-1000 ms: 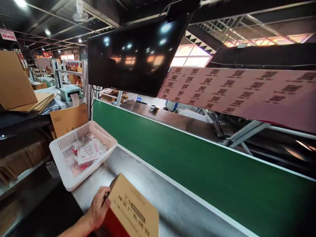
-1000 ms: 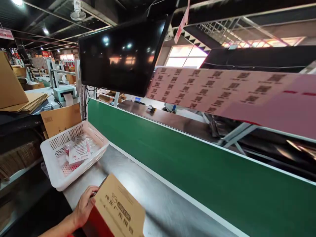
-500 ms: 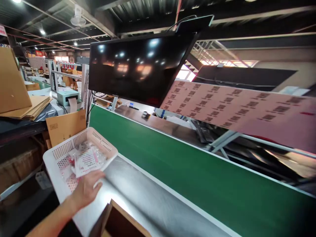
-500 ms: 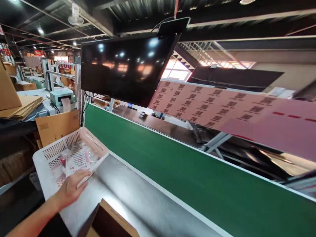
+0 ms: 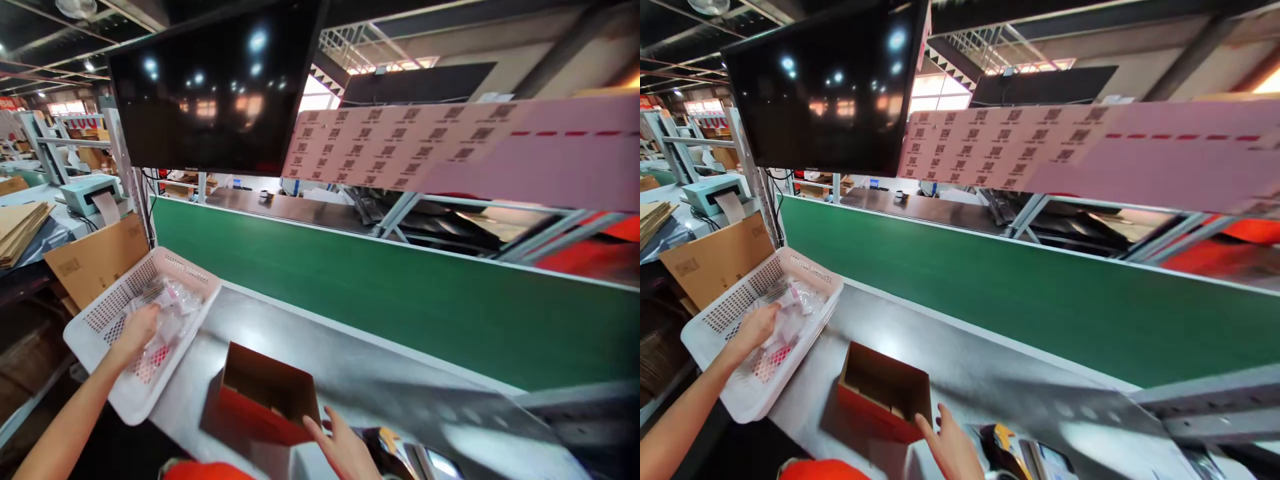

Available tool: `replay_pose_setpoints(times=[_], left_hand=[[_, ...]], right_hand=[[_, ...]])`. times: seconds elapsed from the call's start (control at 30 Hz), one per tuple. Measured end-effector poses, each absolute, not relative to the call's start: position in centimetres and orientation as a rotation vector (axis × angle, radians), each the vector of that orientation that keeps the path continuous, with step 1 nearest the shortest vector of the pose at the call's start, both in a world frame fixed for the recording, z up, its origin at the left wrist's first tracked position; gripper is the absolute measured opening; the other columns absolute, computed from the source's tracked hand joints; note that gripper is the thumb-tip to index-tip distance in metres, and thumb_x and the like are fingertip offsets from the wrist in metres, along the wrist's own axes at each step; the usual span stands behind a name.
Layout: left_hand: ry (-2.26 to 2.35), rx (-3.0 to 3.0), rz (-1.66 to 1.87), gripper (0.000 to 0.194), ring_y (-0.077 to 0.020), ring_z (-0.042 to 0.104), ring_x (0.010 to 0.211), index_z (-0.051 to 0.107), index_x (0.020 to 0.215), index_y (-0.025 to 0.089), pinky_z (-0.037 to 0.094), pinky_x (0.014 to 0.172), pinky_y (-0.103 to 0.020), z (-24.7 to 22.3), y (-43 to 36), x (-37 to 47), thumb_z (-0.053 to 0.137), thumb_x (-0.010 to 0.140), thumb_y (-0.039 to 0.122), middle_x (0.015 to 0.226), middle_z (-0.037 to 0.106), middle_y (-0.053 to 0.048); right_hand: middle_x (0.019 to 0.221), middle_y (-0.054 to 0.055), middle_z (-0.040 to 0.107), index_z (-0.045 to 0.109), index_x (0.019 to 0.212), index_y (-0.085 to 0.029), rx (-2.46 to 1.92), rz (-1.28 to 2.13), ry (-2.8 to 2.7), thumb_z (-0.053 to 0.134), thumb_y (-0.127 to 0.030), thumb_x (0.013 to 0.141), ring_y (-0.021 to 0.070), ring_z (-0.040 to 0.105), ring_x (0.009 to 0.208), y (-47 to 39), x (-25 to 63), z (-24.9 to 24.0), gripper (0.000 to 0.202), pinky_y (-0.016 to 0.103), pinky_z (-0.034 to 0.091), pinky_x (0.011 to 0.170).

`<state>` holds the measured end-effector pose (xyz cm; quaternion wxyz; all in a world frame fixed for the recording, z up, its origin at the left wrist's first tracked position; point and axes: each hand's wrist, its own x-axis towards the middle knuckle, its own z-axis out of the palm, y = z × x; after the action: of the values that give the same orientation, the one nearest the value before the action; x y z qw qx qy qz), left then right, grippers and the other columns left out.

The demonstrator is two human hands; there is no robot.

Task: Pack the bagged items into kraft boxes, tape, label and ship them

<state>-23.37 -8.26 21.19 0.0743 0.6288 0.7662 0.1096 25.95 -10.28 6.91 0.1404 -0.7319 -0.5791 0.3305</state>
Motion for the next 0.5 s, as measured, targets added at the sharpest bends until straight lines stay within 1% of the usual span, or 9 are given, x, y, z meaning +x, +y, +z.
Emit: replay_pose_setpoints(times=[0.07,0.13,0.2,0.27,0.3,0.33,0.4,0.43,0.5], left_hand=[[2.402,1.882,0.500,0.051,-0.0336,0.069,0.122,0.067,0.132,0.011,0.052,0.106,-0.049,22.8,-9.7,-22.3,0.028,0.100,0.010,0.131,0.072,-0.019],[2.350,1.950,0.840,0.051,-0.0311,0.064,0.131,0.064,0.138,0.013,0.049,0.114,-0.047,23.9,-11.9,-19.9,0.027,0.104,0.018,0.141,0.068,-0.017],[1.990,2.086,1.048,0.050,-0.0276,0.064,0.133,0.068,0.136,0.017,0.049,0.118,-0.043,24.2,-14.2,-16.3,0.029,0.106,0.026,0.140,0.069,-0.014],[1.487,2.178,0.916,0.050,-0.0260,0.066,0.131,0.072,0.133,0.021,0.050,0.118,-0.043,23.5,-15.8,-12.1,0.031,0.106,0.029,0.136,0.072,-0.011],[1.289,2.173,0.820,0.050,-0.0259,0.066,0.131,0.073,0.131,0.022,0.049,0.119,-0.044,22.7,-16.1,-10.0,0.031,0.106,0.030,0.135,0.073,-0.011],[1.163,2.148,0.757,0.050,-0.0265,0.064,0.134,0.074,0.132,0.022,0.047,0.121,-0.046,21.6,-16.1,-8.2,0.032,0.106,0.033,0.135,0.073,-0.011],[1.166,2.062,0.782,0.052,-0.0287,0.053,0.146,0.068,0.140,0.020,0.037,0.127,-0.051,18.6,-15.2,-5.5,0.034,0.105,0.038,0.146,0.066,-0.012],[1.284,1.996,0.836,0.054,-0.0297,0.043,0.153,0.061,0.148,0.018,0.031,0.130,-0.053,17.0,-14.4,-4.6,0.036,0.105,0.041,0.155,0.058,-0.013],[1.612,1.762,0.804,0.063,-0.0306,0.024,0.162,0.044,0.159,0.010,0.020,0.134,-0.052,13.7,-12.7,-3.7,0.038,0.104,0.039,0.169,0.038,-0.017]], right_hand=[[0.128,0.033,0.070,0.062,0.131,0.001,-2.092,0.792,-1.736,0.057,-0.056,0.076,0.0457,0.068,0.123,-10.7,25.1,8.2,0.079,0.058,0.051,0.111],[0.138,0.033,0.064,0.058,0.138,0.000,-1.898,0.529,-1.793,0.062,-0.052,0.081,0.0449,0.061,0.134,-11.7,24.1,10.7,0.077,0.058,0.047,0.116],[0.151,0.028,0.056,0.048,0.151,-0.005,-1.591,0.309,-1.866,0.065,-0.048,0.089,0.0406,0.055,0.142,-12.8,22.9,14.0,0.077,0.057,0.046,0.119],[0.158,0.024,0.051,0.036,0.161,-0.013,-1.266,0.193,-2.002,0.065,-0.038,0.096,0.0360,0.049,0.148,-13.4,21.7,17.2,0.077,0.055,0.047,0.118],[0.154,0.021,0.055,0.037,0.161,-0.016,-1.103,0.185,-2.098,0.062,-0.031,0.098,0.0330,0.053,0.144,-13.3,21.3,18.4,0.069,0.051,0.050,0.115],[0.146,0.019,0.063,0.044,0.158,-0.018,-0.973,0.201,-2.183,0.057,-0.025,0.100,0.0298,0.060,0.137,-13.1,21.1,19.3,0.059,0.046,0.054,0.109],[0.122,0.014,0.075,0.063,0.139,-0.020,-0.881,0.258,-2.298,0.046,-0.016,0.102,0.0236,0.071,0.114,-12.1,21.2,19.9,0.041,0.037,0.059,0.094],[0.112,0.012,0.077,0.069,0.127,-0.020,-0.933,0.284,-2.328,0.042,-0.014,0.103,0.0214,0.073,0.103,-11.4,21.4,19.6,0.037,0.033,0.059,0.087],[0.106,0.010,0.076,0.072,0.113,-0.019,-1.134,0.338,-2.380,0.039,-0.013,0.103,0.0192,0.072,0.091,-9.7,21.8,18.4,0.035,0.030,0.057,0.079]])
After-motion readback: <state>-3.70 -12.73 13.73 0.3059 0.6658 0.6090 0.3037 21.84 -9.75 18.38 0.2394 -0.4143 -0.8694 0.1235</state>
